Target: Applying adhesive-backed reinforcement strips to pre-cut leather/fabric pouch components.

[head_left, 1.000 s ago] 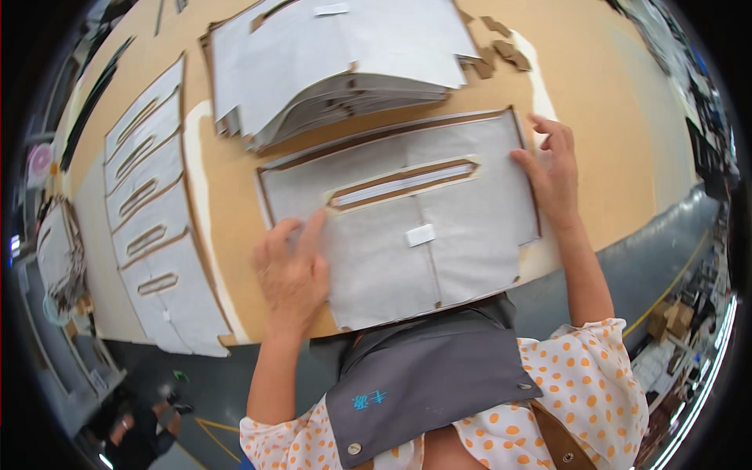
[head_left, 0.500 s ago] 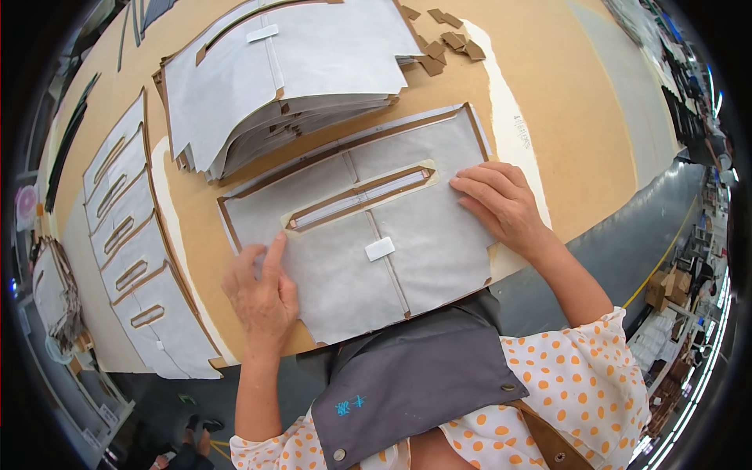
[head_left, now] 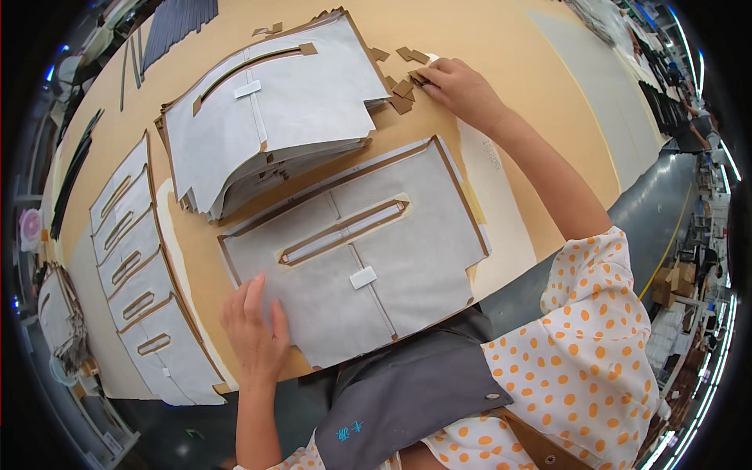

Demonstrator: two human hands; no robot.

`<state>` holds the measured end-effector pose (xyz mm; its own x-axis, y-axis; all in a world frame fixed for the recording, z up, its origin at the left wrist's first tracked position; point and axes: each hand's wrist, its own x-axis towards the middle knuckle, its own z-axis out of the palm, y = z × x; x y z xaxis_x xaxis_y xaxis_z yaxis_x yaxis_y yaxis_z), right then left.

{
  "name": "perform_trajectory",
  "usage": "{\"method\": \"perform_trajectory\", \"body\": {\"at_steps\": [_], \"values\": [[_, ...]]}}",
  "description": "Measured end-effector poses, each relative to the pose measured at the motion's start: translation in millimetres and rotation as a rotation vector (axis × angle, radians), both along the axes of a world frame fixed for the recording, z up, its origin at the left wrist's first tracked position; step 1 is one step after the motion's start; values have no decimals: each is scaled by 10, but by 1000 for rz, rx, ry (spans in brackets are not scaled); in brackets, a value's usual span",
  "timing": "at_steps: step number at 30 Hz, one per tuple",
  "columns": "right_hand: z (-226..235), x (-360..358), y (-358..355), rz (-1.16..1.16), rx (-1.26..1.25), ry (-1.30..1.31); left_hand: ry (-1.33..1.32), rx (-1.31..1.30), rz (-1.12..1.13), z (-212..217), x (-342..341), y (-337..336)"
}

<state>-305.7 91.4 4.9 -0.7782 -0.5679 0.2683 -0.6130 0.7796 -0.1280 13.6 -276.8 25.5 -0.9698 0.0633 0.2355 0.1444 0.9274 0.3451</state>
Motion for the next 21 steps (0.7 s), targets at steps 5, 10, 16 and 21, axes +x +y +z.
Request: {"method": "perform_trajectory", "body": {"at_steps": [5, 10, 16, 21], "values": [[-48, -151, 62, 17, 230, 148, 64, 112, -27, 358, -248, 381], [425, 207, 190, -326, -730, -439, -285, 1254, -28, 512, -773, 1141], [816, 1503, -246, 154, -528, -50, -739, 2507, 232, 499, -1193, 1757], [690, 1979, -429, 255, -440, 68, -822, 2801, 162, 269, -927, 1704]]}}
